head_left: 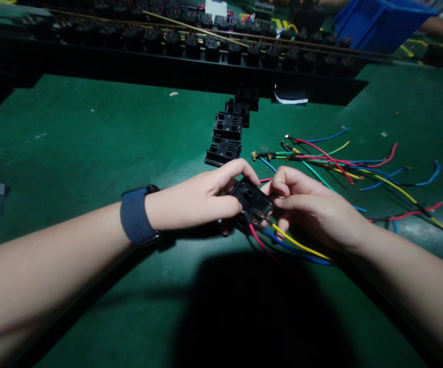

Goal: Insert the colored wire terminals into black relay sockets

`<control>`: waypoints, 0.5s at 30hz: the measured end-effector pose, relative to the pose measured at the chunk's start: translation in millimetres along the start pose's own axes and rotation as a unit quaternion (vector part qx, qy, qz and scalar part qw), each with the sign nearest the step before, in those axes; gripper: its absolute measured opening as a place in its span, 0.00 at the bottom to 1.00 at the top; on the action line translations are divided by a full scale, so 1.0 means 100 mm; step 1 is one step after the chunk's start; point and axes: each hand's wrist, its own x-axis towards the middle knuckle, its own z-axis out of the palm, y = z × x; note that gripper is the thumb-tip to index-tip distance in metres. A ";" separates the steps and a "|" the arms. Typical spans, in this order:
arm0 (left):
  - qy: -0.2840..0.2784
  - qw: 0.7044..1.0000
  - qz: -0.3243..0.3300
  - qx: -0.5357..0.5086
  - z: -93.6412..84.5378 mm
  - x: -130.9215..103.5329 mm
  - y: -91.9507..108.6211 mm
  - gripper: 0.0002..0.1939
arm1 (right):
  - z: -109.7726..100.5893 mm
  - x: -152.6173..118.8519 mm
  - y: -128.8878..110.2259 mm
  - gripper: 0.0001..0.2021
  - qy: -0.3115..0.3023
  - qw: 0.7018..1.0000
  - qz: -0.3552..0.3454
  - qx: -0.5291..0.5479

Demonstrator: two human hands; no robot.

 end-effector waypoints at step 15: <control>-0.004 1.000 0.009 0.010 0.00 0.00 -0.02 0.18 | -0.03 0.00 0.03 0.10 -0.018 1.000 -0.019 -0.009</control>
